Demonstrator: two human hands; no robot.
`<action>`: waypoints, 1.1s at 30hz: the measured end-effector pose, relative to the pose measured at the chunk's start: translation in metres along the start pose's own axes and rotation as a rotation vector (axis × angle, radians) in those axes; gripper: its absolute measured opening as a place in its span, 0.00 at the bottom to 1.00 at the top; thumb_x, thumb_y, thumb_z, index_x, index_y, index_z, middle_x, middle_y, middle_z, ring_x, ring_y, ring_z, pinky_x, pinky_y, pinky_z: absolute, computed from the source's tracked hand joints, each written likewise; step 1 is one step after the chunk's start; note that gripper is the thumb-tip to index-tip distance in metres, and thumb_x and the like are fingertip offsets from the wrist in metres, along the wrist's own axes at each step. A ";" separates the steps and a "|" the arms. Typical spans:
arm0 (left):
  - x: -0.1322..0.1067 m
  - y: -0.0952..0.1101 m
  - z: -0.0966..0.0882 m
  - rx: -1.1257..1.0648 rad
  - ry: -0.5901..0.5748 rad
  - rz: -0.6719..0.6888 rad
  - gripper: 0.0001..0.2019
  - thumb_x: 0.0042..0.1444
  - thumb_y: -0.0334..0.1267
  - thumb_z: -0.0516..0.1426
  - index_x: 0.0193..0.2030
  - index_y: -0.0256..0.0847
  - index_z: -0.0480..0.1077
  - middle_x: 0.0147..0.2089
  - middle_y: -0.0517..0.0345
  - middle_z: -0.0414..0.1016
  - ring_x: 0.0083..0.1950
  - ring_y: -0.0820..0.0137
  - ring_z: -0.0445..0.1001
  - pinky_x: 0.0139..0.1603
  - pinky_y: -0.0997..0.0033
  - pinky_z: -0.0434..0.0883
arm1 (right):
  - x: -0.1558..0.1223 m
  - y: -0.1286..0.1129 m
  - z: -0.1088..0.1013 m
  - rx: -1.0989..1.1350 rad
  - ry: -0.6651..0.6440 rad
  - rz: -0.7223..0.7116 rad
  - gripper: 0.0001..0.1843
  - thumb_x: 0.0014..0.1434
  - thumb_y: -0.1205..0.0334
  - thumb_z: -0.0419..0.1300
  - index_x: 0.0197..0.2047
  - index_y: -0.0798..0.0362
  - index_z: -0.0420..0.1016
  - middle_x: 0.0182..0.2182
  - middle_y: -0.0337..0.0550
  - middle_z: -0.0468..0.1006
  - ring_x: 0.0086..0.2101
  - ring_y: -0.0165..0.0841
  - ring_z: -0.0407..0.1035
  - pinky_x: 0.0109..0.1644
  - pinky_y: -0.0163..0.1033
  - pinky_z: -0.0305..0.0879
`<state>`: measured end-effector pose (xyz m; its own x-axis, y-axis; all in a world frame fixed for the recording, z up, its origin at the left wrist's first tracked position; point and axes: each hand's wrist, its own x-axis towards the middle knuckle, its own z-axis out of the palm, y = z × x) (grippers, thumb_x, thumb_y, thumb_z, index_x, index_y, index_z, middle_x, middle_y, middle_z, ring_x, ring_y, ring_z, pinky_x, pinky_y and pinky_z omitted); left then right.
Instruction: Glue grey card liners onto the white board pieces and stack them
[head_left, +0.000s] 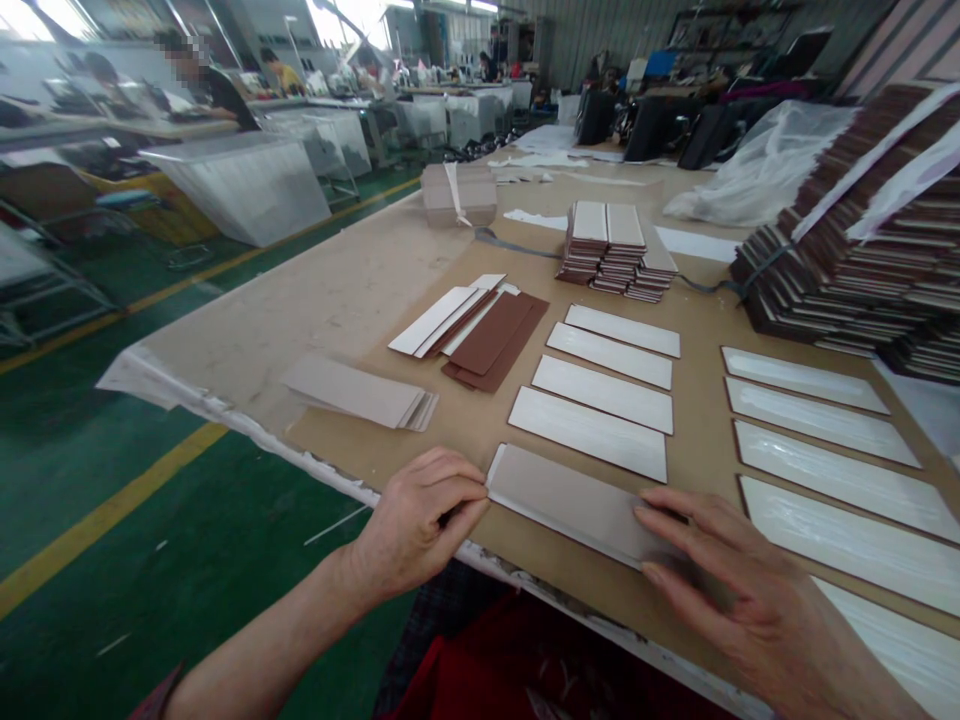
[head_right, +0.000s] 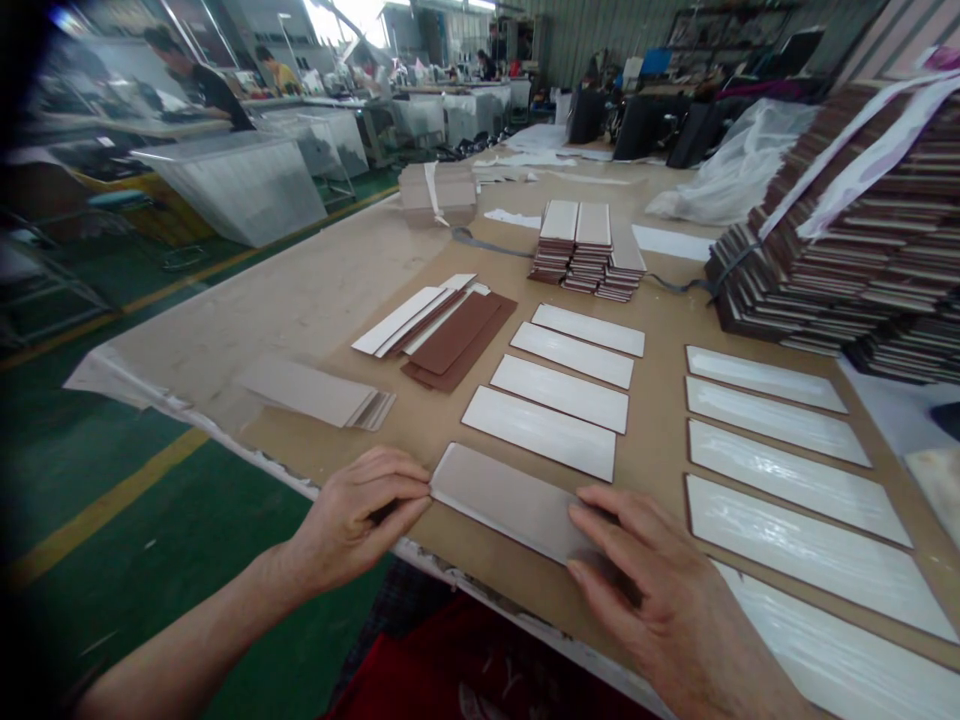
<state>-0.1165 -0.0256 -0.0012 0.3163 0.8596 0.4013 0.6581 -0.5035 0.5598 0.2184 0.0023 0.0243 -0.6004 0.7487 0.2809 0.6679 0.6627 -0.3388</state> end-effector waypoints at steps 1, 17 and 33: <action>0.000 0.000 0.000 -0.001 0.001 -0.006 0.05 0.62 0.29 0.57 0.41 0.43 0.73 0.39 0.54 0.77 0.44 0.66 0.74 0.47 0.61 0.71 | 0.001 0.000 0.000 -0.001 0.003 -0.004 0.18 0.64 0.58 0.58 0.57 0.45 0.74 0.55 0.46 0.74 0.51 0.41 0.73 0.54 0.47 0.74; 0.001 0.001 -0.002 0.023 0.018 -0.076 0.04 0.61 0.31 0.59 0.43 0.40 0.72 0.40 0.54 0.74 0.44 0.67 0.71 0.46 0.64 0.69 | 0.006 0.002 0.007 -0.034 -0.014 -0.051 0.18 0.64 0.58 0.59 0.57 0.46 0.72 0.54 0.48 0.74 0.52 0.43 0.72 0.53 0.52 0.73; 0.005 0.001 -0.001 0.057 -0.057 -0.082 0.08 0.65 0.32 0.56 0.45 0.41 0.77 0.38 0.55 0.72 0.41 0.68 0.68 0.43 0.65 0.66 | 0.010 0.001 0.007 -0.014 -0.048 -0.041 0.16 0.65 0.61 0.57 0.55 0.48 0.73 0.53 0.48 0.74 0.52 0.42 0.70 0.54 0.54 0.72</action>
<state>-0.1149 -0.0222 0.0023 0.2972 0.9021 0.3129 0.7207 -0.4269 0.5463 0.2103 0.0104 0.0199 -0.6478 0.7194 0.2507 0.6482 0.6934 -0.3148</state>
